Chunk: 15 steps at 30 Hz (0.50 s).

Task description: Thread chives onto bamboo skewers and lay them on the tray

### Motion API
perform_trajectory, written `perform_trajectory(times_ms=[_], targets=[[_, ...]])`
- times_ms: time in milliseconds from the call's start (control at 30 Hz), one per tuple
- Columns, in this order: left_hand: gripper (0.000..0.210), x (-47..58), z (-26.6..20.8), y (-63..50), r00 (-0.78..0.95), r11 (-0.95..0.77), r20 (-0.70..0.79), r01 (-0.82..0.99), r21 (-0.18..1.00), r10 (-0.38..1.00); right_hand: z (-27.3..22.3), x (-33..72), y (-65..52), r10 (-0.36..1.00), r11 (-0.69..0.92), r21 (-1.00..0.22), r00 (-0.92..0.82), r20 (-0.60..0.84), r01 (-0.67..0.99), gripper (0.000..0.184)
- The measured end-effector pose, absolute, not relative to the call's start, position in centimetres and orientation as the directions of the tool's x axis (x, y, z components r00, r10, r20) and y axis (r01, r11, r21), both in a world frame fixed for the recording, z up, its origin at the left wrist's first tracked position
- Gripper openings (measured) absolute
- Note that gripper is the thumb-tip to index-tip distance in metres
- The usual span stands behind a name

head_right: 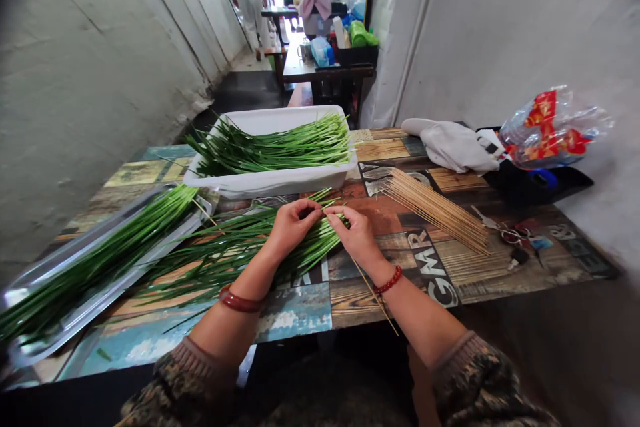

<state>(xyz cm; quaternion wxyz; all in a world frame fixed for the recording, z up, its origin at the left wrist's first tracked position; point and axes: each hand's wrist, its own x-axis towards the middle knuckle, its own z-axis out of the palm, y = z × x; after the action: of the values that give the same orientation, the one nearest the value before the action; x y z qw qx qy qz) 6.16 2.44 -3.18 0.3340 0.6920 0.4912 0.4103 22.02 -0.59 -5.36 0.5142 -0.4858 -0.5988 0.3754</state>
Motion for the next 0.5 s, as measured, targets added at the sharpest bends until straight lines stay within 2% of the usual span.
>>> perform_trajectory(times_ms=[500], targets=[[0.014,6.33,-2.39,1.98,0.203,-0.277,0.214,0.369,0.887,0.955,-5.76,22.11,-0.53,0.969,0.238,-0.947,0.009,0.246,0.215,0.026]])
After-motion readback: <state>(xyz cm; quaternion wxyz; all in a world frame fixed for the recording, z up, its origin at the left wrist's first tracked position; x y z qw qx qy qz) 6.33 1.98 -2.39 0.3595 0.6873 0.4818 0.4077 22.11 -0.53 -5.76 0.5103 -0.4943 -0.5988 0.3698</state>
